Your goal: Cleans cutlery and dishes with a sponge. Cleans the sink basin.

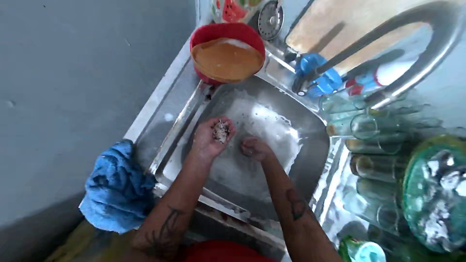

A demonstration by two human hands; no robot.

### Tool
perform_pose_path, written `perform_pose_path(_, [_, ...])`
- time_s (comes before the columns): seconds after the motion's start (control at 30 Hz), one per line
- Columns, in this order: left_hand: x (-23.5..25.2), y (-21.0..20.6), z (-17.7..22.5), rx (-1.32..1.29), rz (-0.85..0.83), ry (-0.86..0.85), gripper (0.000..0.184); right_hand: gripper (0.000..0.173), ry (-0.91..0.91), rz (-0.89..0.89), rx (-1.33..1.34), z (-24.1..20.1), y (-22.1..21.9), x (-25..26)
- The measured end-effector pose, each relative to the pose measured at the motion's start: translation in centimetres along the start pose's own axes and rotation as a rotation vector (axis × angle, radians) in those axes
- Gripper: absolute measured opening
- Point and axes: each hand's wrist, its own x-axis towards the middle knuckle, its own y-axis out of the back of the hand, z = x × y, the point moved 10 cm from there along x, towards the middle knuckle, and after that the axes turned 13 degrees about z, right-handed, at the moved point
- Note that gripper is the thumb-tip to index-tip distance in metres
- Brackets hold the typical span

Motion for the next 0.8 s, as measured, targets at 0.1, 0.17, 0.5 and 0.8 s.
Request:
perform_pose_path(0.1, [0.2, 0.3, 0.0, 0.046, 0.015, -0.030, 0.018, 0.014, 0.172, -0.121, 0.033, -6.5, -1.1, -4.1])
perform_pose_path(0.17, [0.2, 0.2, -0.3, 0.082, 0.008, -0.045, 0.017, 0.012, 0.408, -0.118, -0.160, -11.7, -2.5, -8.3])
perform_pose_path(0.5, [-0.7, -1.0, 0.0, 0.050, -0.090, -0.008, 0.021, 0.042, 0.605, 0.300, -0.661, -12.7, 1.1, -0.6])
perform_pose_path(0.8, [-0.6, -0.3, 0.2, 0.003, -0.049, 0.019, 0.021, 0.058, 0.771, -0.139, -1.101, -3.7, -12.0, -8.0])
